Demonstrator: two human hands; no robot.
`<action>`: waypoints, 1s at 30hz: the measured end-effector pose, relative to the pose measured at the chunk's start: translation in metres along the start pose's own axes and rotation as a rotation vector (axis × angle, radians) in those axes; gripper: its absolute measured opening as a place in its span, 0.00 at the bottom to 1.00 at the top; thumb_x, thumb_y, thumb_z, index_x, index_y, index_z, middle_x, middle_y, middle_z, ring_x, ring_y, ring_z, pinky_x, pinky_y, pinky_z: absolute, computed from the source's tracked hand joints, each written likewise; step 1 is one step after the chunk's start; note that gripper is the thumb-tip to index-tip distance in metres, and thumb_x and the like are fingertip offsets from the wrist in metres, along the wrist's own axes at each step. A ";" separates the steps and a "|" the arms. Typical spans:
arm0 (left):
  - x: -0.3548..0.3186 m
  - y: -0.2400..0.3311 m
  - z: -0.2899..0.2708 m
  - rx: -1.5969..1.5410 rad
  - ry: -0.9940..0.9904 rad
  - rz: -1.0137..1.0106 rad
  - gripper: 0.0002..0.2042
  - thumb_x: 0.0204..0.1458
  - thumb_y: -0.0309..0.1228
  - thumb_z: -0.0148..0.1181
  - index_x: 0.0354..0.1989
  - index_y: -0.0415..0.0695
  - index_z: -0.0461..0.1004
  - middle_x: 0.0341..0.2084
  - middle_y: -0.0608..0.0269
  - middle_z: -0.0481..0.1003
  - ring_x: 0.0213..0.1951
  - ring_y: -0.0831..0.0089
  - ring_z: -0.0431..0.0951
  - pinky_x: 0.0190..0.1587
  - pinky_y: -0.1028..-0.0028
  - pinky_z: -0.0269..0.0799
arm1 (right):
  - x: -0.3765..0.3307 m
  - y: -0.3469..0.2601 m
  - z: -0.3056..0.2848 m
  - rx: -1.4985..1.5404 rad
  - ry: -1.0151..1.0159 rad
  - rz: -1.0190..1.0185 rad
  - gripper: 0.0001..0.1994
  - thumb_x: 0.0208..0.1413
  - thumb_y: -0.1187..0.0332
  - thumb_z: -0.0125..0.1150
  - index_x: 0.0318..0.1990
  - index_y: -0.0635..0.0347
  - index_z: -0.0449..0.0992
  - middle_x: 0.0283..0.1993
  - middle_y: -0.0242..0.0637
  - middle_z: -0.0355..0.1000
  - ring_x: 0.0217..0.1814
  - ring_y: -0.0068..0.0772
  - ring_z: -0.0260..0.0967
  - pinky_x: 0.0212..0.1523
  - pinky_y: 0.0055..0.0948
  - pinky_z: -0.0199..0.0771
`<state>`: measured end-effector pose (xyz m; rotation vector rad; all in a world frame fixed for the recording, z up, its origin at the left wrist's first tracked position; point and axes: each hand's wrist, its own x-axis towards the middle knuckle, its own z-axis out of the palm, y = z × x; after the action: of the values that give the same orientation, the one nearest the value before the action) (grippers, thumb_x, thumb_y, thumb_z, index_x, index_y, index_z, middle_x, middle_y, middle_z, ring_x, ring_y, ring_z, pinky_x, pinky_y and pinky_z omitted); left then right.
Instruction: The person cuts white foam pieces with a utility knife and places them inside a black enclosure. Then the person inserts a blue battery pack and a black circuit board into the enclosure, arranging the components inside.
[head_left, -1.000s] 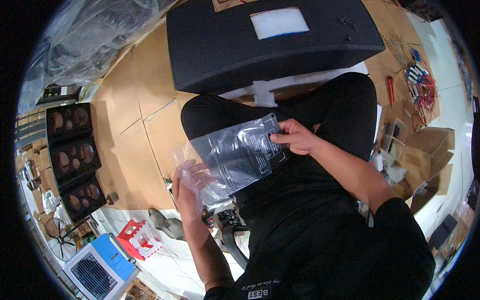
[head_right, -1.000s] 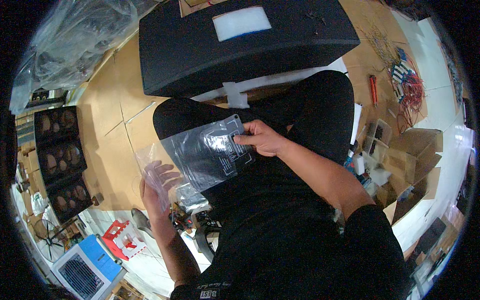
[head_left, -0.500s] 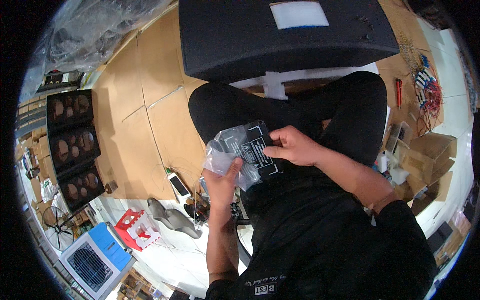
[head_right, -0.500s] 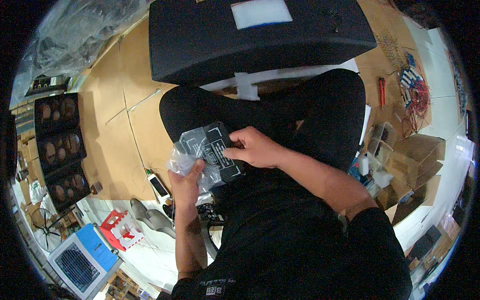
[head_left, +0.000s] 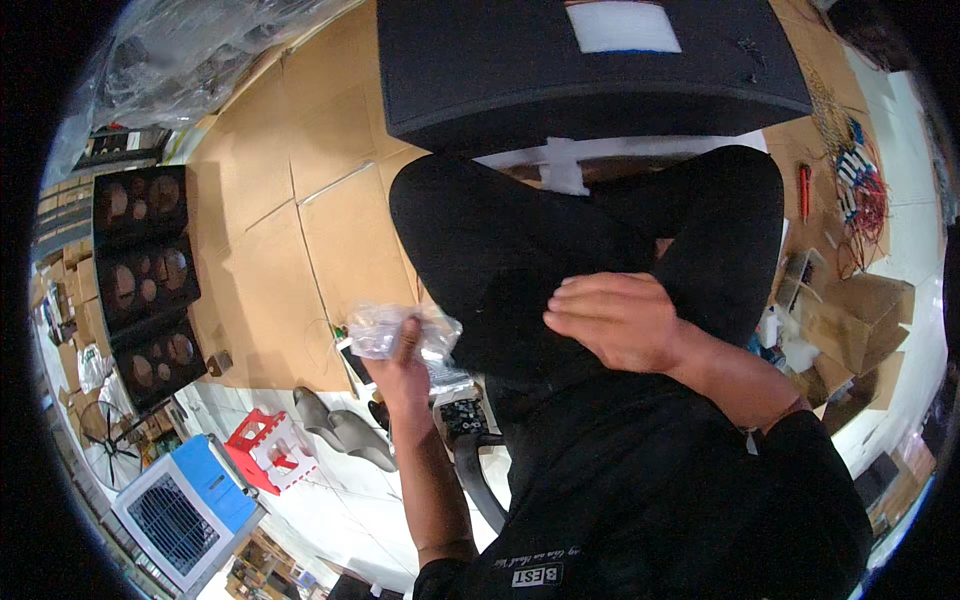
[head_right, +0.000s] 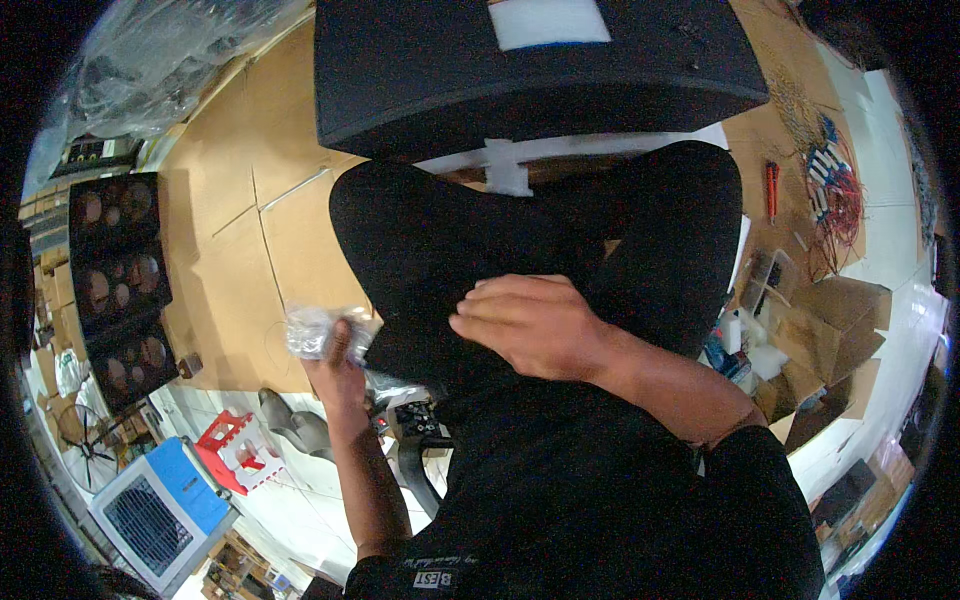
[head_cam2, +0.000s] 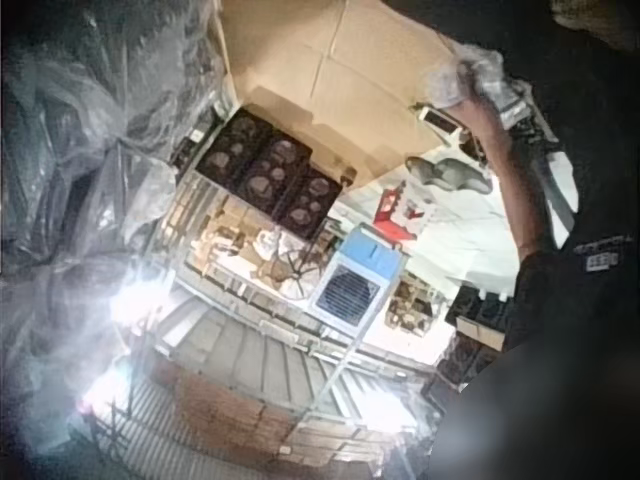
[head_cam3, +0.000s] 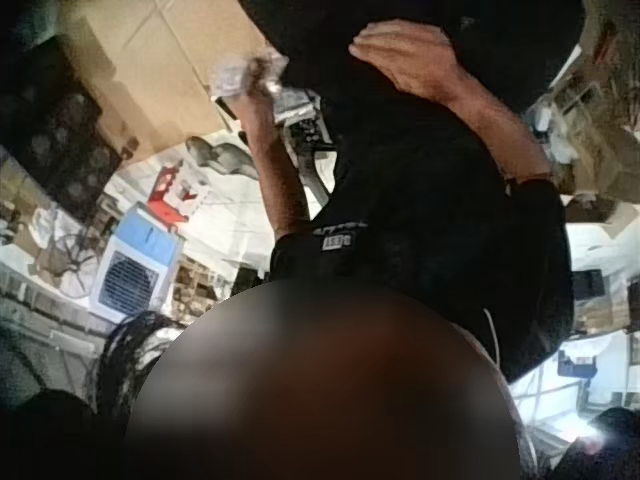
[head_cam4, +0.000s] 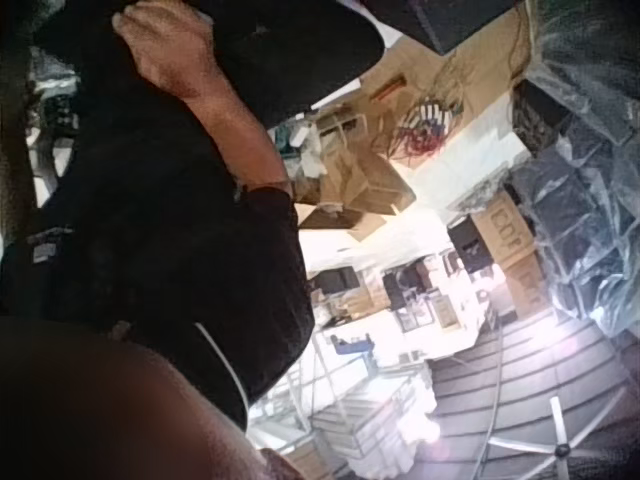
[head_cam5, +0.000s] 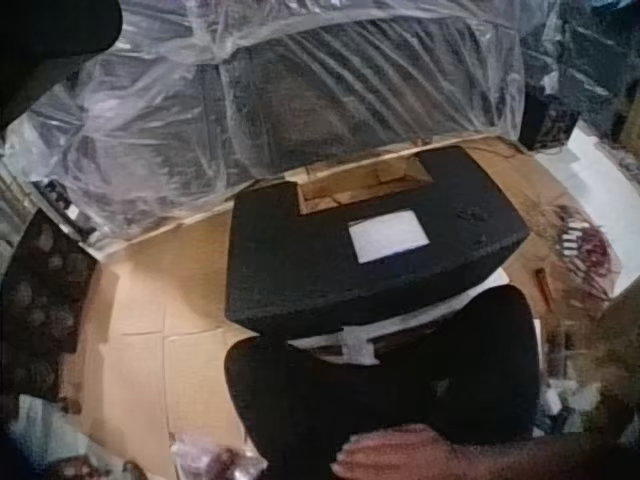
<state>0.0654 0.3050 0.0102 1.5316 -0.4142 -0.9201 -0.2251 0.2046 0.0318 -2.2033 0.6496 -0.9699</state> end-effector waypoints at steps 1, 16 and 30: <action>0.006 -0.003 -0.014 -0.052 0.063 0.001 0.20 0.50 0.19 0.69 0.51 0.39 0.70 0.39 0.61 0.76 0.40 0.70 0.78 0.47 0.70 0.76 | 0.002 -0.004 -0.010 -0.064 0.019 -0.121 0.11 0.51 0.71 0.68 0.43 0.62 0.82 0.39 0.37 0.78 0.46 0.35 0.77 0.48 0.38 0.84; 0.046 -0.096 -0.186 0.434 0.156 -0.070 0.20 0.53 0.28 0.68 0.54 0.38 0.72 0.41 0.58 0.79 0.39 0.67 0.79 0.38 0.65 0.76 | -0.017 -0.008 -0.007 -0.059 0.059 0.008 0.13 0.43 0.82 0.71 0.39 0.58 0.83 0.37 0.36 0.77 0.40 0.38 0.79 0.38 0.32 0.85; 0.012 0.023 -0.011 -0.067 0.220 0.117 0.21 0.59 0.34 0.58 0.60 0.42 0.71 0.54 0.57 0.73 0.52 0.65 0.74 0.52 0.64 0.75 | -0.040 -0.016 -0.027 -0.122 0.069 0.001 0.19 0.47 0.71 0.68 0.49 0.56 0.80 0.42 0.33 0.75 0.43 0.34 0.75 0.37 0.30 0.80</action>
<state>0.0862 0.2992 0.0275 1.5112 -0.3080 -0.6603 -0.2674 0.2320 0.0384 -2.2831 0.7592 -1.0347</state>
